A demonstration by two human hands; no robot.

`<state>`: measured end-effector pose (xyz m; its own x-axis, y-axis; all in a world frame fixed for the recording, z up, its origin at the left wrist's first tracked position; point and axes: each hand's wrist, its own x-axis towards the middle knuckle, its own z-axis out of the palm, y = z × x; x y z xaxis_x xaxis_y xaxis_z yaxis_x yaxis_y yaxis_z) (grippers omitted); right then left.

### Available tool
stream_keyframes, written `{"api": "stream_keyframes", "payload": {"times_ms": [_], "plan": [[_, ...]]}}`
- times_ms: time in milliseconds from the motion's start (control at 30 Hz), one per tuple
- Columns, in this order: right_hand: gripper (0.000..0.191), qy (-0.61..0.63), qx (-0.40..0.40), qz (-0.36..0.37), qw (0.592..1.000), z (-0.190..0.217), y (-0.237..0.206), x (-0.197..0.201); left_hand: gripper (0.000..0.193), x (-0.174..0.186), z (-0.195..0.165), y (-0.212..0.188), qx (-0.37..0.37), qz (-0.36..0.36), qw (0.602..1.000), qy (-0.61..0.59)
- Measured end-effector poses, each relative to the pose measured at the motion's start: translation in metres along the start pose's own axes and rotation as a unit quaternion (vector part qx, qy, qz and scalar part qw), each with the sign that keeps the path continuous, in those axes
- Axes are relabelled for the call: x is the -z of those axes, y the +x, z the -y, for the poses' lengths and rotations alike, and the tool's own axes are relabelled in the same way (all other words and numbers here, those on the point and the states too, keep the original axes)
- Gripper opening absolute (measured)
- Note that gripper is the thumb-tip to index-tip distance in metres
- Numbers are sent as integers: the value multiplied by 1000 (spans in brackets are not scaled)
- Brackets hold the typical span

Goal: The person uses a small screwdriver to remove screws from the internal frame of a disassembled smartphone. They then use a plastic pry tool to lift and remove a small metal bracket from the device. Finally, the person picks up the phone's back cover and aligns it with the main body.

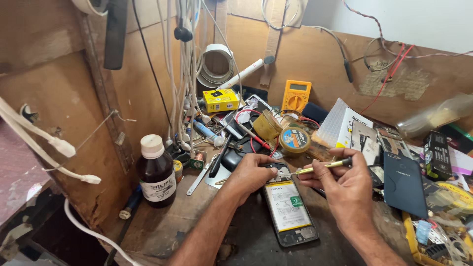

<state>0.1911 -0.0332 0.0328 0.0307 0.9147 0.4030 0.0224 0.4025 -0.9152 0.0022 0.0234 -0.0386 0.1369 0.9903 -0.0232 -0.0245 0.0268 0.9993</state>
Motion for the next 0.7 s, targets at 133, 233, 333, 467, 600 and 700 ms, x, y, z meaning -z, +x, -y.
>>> {"api": "stream_keyframes", "payload": {"times_ms": [133,233,333,467,600,700], "plan": [[34,-27,2,-20,999,6,0,12,28,-8,-1,-7,-118,-75,971,195],[34,-13,-3,-22,1000,5,0,13,25,-16,-5,-11,-166,-132,939,272],[35,1,-13,-34,999,0,1,12,24,-21,-12,-18,-184,-148,920,313],[36,29,-17,-40,999,-8,3,10,24,-23,-24,-32,-166,-181,938,245],[35,77,-44,-64,994,-14,6,8,18,-31,-30,-40,-102,-234,966,39],[35,120,-76,-80,987,-17,10,7,20,-37,-28,-37,0,-188,962,-196]]}}
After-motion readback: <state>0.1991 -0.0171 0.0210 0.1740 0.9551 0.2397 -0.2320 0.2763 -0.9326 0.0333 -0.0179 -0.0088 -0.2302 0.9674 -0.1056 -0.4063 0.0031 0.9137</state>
